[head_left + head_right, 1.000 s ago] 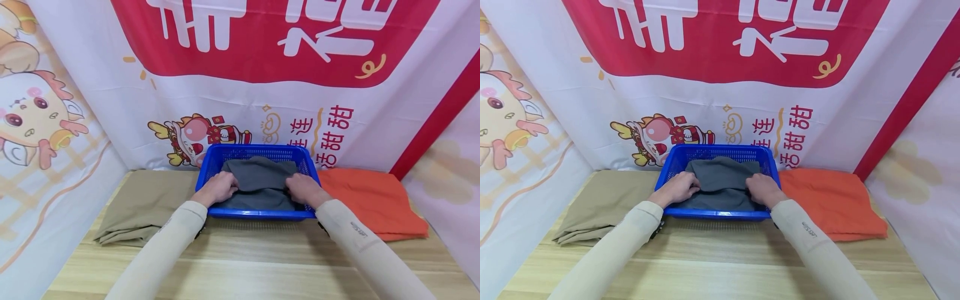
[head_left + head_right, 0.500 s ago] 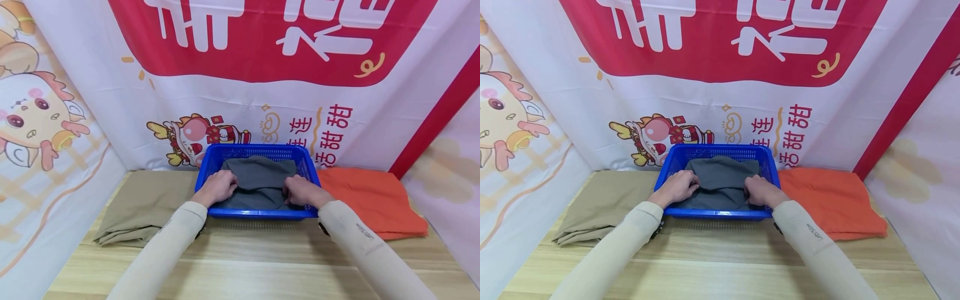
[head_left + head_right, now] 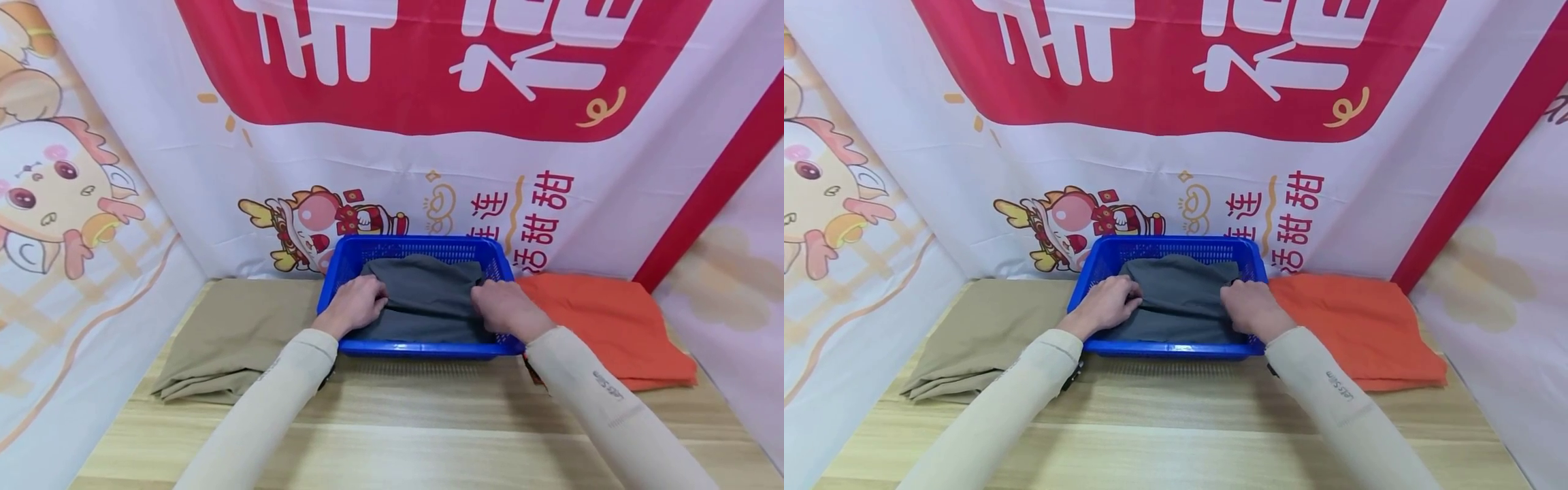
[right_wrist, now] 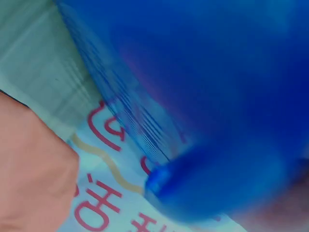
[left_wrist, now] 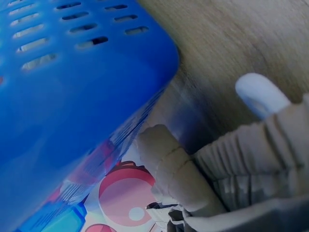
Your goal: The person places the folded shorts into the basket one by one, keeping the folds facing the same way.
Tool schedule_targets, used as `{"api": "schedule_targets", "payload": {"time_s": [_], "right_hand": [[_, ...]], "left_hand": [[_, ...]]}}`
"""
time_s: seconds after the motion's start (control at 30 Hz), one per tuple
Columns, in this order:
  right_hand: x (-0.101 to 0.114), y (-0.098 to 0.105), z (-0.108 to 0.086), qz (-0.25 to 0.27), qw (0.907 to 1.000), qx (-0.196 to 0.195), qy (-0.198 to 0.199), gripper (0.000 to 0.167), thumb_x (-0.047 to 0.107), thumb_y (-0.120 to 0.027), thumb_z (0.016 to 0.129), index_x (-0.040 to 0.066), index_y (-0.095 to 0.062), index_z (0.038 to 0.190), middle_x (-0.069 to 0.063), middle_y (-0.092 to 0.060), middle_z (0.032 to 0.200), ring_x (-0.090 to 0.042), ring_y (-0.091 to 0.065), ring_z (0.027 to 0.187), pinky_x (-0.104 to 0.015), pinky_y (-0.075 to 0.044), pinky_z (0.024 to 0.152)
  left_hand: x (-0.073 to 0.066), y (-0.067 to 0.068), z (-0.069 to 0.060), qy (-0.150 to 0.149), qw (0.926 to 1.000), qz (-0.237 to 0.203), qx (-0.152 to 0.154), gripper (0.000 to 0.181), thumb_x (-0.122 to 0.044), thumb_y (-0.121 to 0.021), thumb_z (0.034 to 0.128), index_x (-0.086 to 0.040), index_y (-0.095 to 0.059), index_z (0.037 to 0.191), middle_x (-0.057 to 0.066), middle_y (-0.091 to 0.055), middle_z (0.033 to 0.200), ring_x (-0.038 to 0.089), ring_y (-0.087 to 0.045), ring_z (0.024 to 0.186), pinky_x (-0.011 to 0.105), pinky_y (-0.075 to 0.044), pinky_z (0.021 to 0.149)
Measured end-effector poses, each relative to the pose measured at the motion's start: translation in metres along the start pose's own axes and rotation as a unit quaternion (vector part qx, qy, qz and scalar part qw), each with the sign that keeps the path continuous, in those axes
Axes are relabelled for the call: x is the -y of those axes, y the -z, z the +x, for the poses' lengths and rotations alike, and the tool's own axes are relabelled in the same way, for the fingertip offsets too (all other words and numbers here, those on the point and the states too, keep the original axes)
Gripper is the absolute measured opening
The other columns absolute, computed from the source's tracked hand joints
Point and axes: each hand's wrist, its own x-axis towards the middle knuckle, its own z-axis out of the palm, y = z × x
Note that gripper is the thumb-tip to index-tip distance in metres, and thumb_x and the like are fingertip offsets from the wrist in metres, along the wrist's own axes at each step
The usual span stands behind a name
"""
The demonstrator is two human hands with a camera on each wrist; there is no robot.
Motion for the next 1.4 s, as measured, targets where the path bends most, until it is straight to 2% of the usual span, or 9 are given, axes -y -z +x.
{"api": "schedule_targets", "payload": {"time_s": [0.2, 0.33, 0.5, 0.67, 0.83, 1.0, 1.17, 1.3, 1.4], "right_hand": [[0.006, -0.016, 0.002, -0.013, 0.9994, 0.019, 0.025, 0.012, 0.005, -0.075, 0.089, 0.009, -0.065, 0.083, -0.006, -0.059, 0.072, -0.023, -0.056, 0.065, -0.039, -0.052, 0.064], [0.004, -0.015, 0.003, 0.004, 0.9997, -0.009, 0.020, 0.011, 0.008, -0.079, 0.086, 0.008, -0.070, 0.091, -0.007, -0.062, 0.080, -0.026, -0.058, 0.075, -0.042, -0.054, 0.072], [-0.001, -0.010, 0.005, 0.069, 0.9958, -0.055, 0.025, 0.061, 0.033, -0.086, 0.082, 0.007, -0.064, 0.133, -0.016, -0.060, 0.127, -0.035, -0.052, 0.118, -0.055, -0.045, 0.103], [-0.001, -0.017, 0.008, 0.118, 0.9930, 0.002, 0.007, 0.079, 0.056, -0.065, 0.094, 0.009, -0.043, 0.154, -0.021, -0.041, 0.155, -0.041, -0.036, 0.142, -0.060, -0.029, 0.115], [0.002, -0.029, 0.012, 0.073, 0.9963, 0.042, 0.018, 0.058, 0.038, -0.058, 0.104, 0.004, -0.048, 0.150, -0.022, -0.055, 0.143, -0.039, -0.052, 0.132, -0.056, -0.039, 0.110], [0.004, -0.034, 0.016, 0.070, 0.9962, 0.047, 0.022, 0.036, 0.027, -0.069, 0.098, 0.006, -0.068, 0.127, -0.008, -0.071, 0.102, -0.026, -0.067, 0.093, -0.046, -0.055, 0.088], [0.004, -0.032, 0.013, 0.061, 0.9974, 0.023, 0.032, 0.019, 0.028, -0.073, 0.095, 0.010, -0.071, 0.102, 0.000, -0.064, 0.083, -0.020, -0.059, 0.076, -0.039, -0.051, 0.072], [0.004, -0.026, 0.007, 0.058, 0.9977, -0.020, 0.030, 0.041, 0.040, -0.076, 0.091, 0.005, -0.073, 0.112, -0.010, -0.068, 0.101, -0.027, -0.063, 0.091, -0.046, -0.054, 0.084], [0.004, -0.021, 0.004, 0.091, 0.9942, -0.053, 0.019, 0.050, 0.048, -0.073, 0.092, 0.004, -0.074, 0.117, -0.009, -0.067, 0.103, -0.026, -0.061, 0.094, -0.046, -0.052, 0.088]], "left_hand": [[0.001, -0.002, -0.003, -0.022, 0.9983, -0.006, 0.053, 0.026, -0.032, -0.075, 0.0935, -0.015, -0.077, 0.113, 0.002, -0.071, 0.109, 0.023, -0.061, 0.105, 0.042, -0.048, 0.098], [0.001, -0.002, -0.004, -0.025, 0.9983, 0.006, 0.052, 0.036, -0.042, -0.076, 0.0908, -0.017, -0.076, 0.116, 0.001, -0.068, 0.112, 0.024, -0.056, 0.107, 0.042, -0.044, 0.100], [0.001, 0.000, -0.002, -0.023, 0.9990, 0.018, 0.033, 0.047, -0.053, -0.075, 0.0877, -0.019, -0.075, 0.119, 0.003, -0.062, 0.120, 0.025, -0.048, 0.113, 0.043, -0.039, 0.104], [0.001, 0.000, -0.002, -0.029, 0.9993, 0.002, 0.023, 0.045, -0.056, -0.066, 0.0937, -0.017, -0.077, 0.114, 0.002, -0.062, 0.115, 0.022, -0.051, 0.107, 0.041, -0.042, 0.099], [0.001, -0.001, -0.002, -0.040, 0.9970, -0.016, 0.065, 0.032, -0.042, -0.064, 0.0995, -0.015, -0.080, 0.106, -0.003, -0.065, 0.097, 0.017, -0.057, 0.094, 0.037, -0.048, 0.090], [0.000, -0.001, -0.004, -0.038, 0.9944, -0.032, 0.094, 0.018, -0.032, -0.072, 0.0958, -0.018, -0.079, 0.103, -0.005, -0.071, 0.100, 0.015, -0.062, 0.099, 0.038, -0.050, 0.093], [0.001, 0.001, -0.005, -0.028, 0.9983, -0.020, 0.046, 0.026, -0.035, -0.073, 0.0948, -0.016, -0.076, 0.113, 0.000, -0.066, 0.107, 0.019, -0.059, 0.103, 0.039, -0.048, 0.096], [0.002, 0.001, -0.004, -0.024, 0.9997, -0.003, -0.004, 0.028, -0.032, -0.068, 0.0981, -0.011, -0.074, 0.116, 0.006, -0.062, 0.109, 0.025, -0.057, 0.105, 0.042, -0.047, 0.098], [0.003, 0.000, -0.001, -0.016, 0.9998, -0.004, -0.014, 0.025, -0.029, -0.066, 0.1002, -0.010, -0.074, 0.114, 0.008, -0.063, 0.108, 0.026, -0.059, 0.102, 0.044, -0.049, 0.097]]}}
